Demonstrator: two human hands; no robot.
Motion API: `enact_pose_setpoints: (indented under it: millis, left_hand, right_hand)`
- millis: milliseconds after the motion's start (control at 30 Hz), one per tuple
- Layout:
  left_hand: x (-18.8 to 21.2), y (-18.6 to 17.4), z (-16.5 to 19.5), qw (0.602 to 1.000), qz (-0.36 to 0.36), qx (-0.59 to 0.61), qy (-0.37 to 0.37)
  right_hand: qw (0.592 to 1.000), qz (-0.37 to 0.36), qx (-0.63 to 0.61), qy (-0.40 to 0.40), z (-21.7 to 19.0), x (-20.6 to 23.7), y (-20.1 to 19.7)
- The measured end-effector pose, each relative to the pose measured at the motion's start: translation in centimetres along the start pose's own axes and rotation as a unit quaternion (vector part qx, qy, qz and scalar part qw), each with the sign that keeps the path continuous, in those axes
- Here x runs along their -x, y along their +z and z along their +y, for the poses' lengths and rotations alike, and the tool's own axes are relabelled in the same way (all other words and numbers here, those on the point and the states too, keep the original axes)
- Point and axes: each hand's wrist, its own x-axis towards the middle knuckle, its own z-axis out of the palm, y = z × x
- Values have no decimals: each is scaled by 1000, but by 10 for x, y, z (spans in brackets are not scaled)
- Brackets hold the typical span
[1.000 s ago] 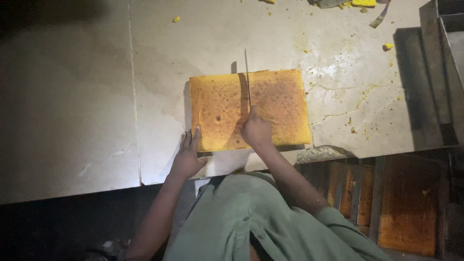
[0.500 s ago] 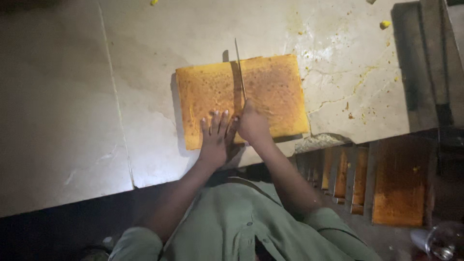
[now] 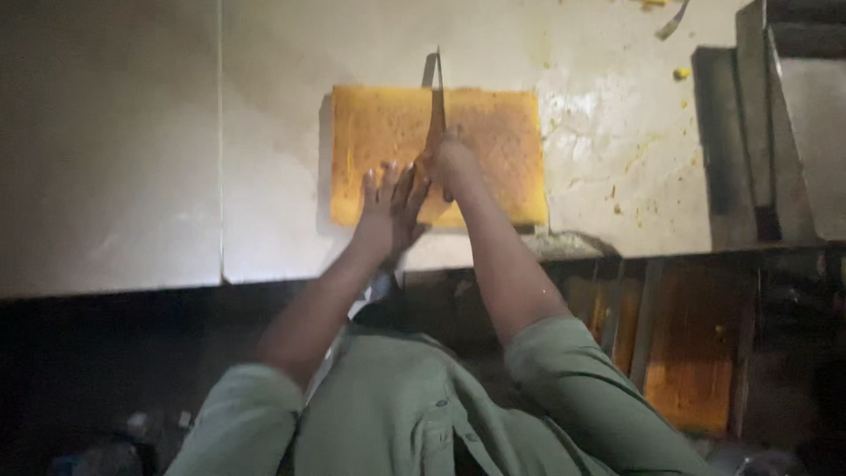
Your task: The person lifts a yellow sweet slab out of a metal baking tray and places it on the tiled counter. They flip the slab over, then use a knife to cut it lengthwise into even strips, steadying it with the other hand and repositioning the pieces as they cut.
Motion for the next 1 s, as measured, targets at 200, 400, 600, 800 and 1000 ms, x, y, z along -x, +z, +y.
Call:
enact_pose_setpoints:
  millis: [200,400,600,800,1000]
  left_hand:
    - [11,19,-2,1000,-22,11,0]
    - [16,26,3,1000,2,4,15]
    - [16,20,2,998,5,51,24]
    - [29,4,-46,995,48,83,39]
    - [56,-2,-106,985,28,156,-71]
  right_hand:
    - [999,27,15,10,40,90,47]
    - [993,34,98,-54,118,180,115]
    - [992,71,101,-31,149,193,163]
    - [981,174,42,-77,103,124,134]
    - [973,186,62,-122,18,23,109]
